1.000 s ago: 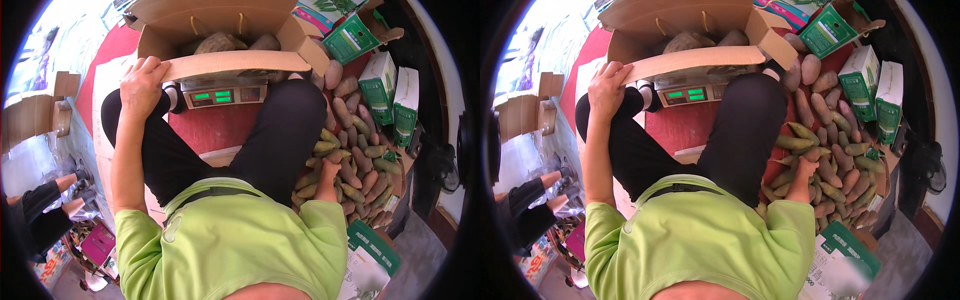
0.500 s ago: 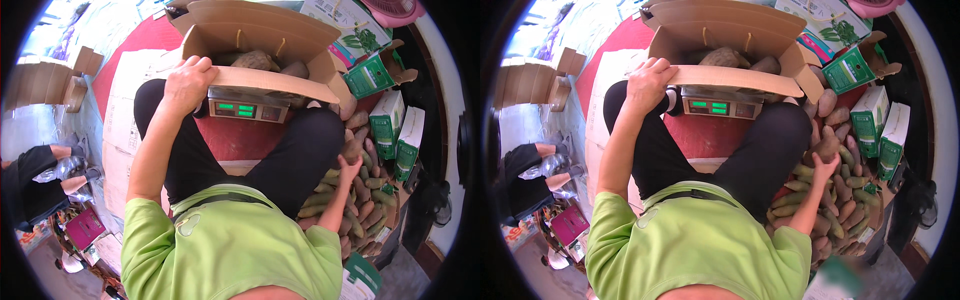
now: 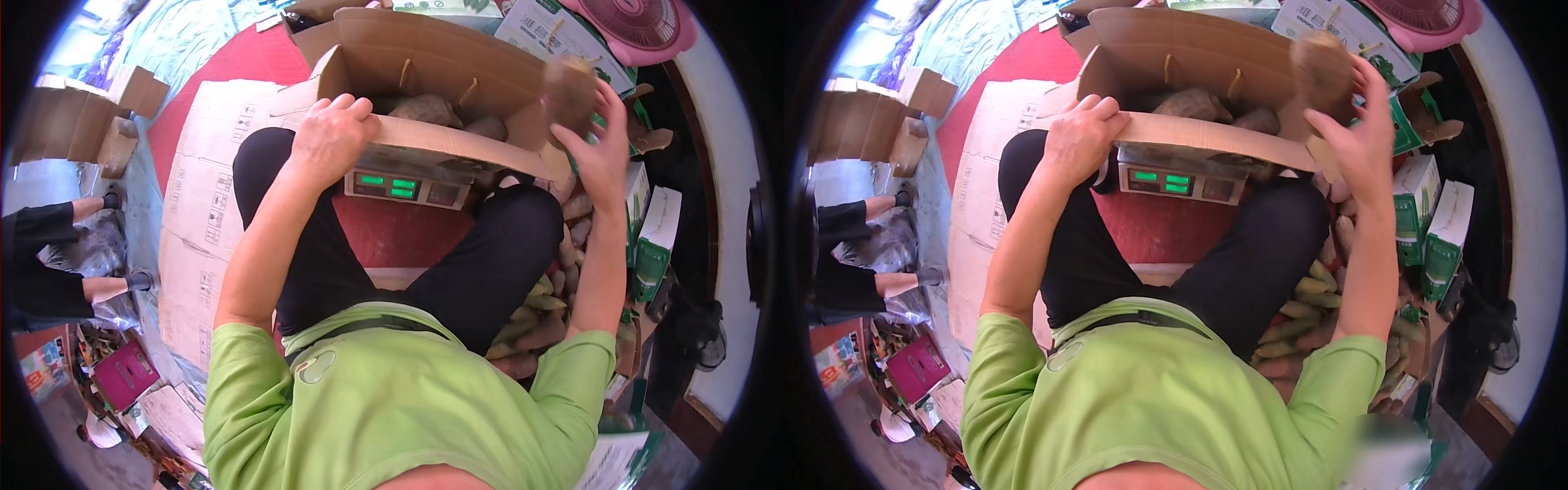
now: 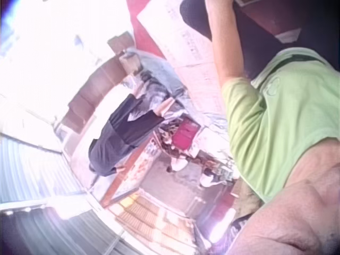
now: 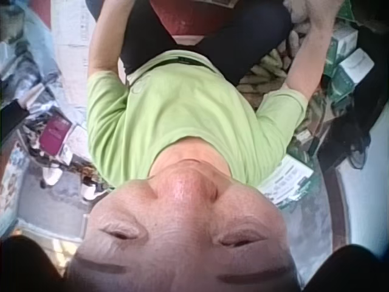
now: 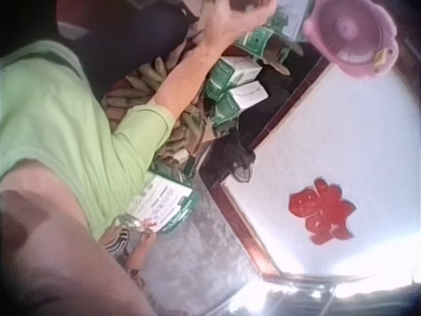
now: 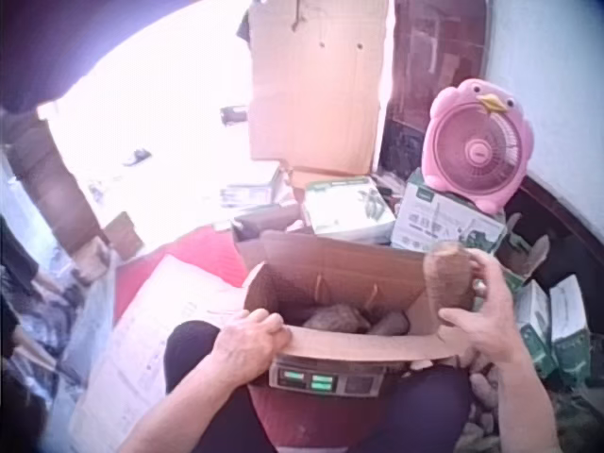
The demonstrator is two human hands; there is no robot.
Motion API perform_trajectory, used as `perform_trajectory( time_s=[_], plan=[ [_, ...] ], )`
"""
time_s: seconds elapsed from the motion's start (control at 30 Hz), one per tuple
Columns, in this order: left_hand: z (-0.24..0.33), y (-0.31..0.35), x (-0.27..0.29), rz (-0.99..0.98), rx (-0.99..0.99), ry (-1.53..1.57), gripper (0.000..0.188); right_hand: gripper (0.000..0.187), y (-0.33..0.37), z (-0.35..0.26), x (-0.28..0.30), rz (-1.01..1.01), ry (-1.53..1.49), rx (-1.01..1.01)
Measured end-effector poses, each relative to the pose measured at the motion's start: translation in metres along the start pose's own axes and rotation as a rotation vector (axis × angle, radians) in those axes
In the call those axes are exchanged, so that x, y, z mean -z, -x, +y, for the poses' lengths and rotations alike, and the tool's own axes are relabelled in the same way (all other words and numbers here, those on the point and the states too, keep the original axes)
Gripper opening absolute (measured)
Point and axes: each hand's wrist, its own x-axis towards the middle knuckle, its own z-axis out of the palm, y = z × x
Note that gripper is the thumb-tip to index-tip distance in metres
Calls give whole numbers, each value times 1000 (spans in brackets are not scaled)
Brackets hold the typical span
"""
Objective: Sorting and packing green radishes into boxes in a warehouse environment.
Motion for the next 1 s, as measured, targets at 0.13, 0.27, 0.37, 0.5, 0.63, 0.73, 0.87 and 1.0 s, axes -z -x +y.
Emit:
perform_trajectory(
  time_s=[0.13, 0.27, 0.37, 0.5, 0.63, 0.73, 0.87, 1.0],
  plan=[
    [0, 0, 1, -44, 12, -28, 22, 67, -19, 4, -41, -129, 77, 138],
    [-2, -1, -2, -37, 14, -32, 23, 64, -19, 7, -59, -200, 196, 183],
    [-2, -3, -3, -16, 14, -34, 23, 69, -18, 8, -64, -279, 233, 195],
    [-1, -1, -5, 11, 13, -34, 17, 71, -12, 9, -62, -299, 248, 171],
    [0, 0, -5, 22, 15, -34, 11, 63, -8, -5, -57, -259, 301, 124],
    [1, -1, -6, 35, 17, -31, 10, 75, -9, -1, -56, -284, 230, 20],
    [2, -2, -4, 60, 17, -25, 9, 73, -13, -1, -57, -289, 264, 61],
    [2, -1, -3, -2, 40, -42, 22, 71, -24, -3, -66, -326, 306, 147]
  ],
)
